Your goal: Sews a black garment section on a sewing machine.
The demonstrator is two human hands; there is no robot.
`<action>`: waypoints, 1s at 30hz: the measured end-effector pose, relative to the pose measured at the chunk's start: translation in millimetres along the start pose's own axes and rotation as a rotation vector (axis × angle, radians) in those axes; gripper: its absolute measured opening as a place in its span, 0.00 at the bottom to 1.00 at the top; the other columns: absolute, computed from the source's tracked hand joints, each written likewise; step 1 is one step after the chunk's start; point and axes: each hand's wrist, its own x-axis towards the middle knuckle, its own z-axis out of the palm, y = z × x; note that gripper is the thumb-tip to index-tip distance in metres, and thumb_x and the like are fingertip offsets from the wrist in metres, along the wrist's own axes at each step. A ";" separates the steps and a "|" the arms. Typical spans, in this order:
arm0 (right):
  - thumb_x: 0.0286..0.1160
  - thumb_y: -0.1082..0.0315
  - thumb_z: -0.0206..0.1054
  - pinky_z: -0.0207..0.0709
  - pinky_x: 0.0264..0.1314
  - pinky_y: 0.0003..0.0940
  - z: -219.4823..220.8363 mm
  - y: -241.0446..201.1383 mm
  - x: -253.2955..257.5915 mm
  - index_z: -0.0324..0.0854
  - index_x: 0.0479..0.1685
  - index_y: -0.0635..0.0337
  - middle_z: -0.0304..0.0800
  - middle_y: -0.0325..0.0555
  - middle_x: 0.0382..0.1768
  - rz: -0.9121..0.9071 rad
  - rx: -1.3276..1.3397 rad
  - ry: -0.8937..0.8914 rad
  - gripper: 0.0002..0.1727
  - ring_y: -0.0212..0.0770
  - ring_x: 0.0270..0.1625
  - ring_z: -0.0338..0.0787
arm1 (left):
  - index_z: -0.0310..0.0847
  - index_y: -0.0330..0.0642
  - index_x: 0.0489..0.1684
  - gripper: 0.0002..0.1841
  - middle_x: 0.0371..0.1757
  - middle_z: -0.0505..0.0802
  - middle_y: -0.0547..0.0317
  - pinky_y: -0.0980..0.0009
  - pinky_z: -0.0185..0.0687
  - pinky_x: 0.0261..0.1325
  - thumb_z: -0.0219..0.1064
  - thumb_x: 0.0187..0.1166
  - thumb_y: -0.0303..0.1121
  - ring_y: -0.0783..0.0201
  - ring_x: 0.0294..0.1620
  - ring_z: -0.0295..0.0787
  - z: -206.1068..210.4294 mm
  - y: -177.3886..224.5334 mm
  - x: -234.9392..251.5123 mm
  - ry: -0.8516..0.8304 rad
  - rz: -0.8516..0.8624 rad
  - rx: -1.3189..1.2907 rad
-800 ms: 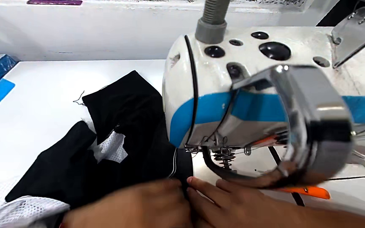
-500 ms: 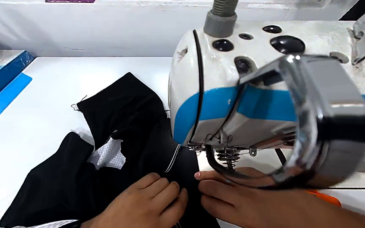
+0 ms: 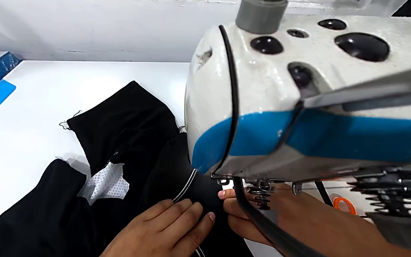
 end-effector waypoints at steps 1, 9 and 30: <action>0.88 0.75 0.52 0.86 0.60 0.34 0.2 1.9 0.0 0.81 0.56 0.55 0.89 0.44 0.60 0.013 -0.016 0.008 0.12 0.44 0.66 0.89 | 0.74 0.48 0.80 0.32 0.71 0.86 0.47 0.62 0.72 0.73 0.35 0.93 0.56 0.52 0.73 0.81 0.4 -3.5 1.4 0.006 -0.001 0.020; 0.89 0.73 0.53 0.80 0.63 0.30 0.3 9.8 9.1 0.84 0.56 0.52 0.92 0.41 0.57 0.168 -0.076 0.019 0.13 0.37 0.61 0.90 | 0.77 0.53 0.77 0.32 0.71 0.87 0.54 0.66 0.73 0.73 0.32 0.93 0.57 0.58 0.72 0.82 9.6 -26.6 13.4 0.122 0.015 0.095; 0.87 0.71 0.55 0.76 0.39 0.29 100.0 64.4 -28.0 0.86 0.54 0.45 0.87 0.35 0.40 0.201 -0.262 0.073 0.14 0.32 0.42 0.86 | 0.83 0.58 0.70 0.30 0.60 0.91 0.63 0.67 0.76 0.66 0.35 0.93 0.57 0.64 0.66 0.84 10.1 -54.2 30.2 0.177 0.028 0.090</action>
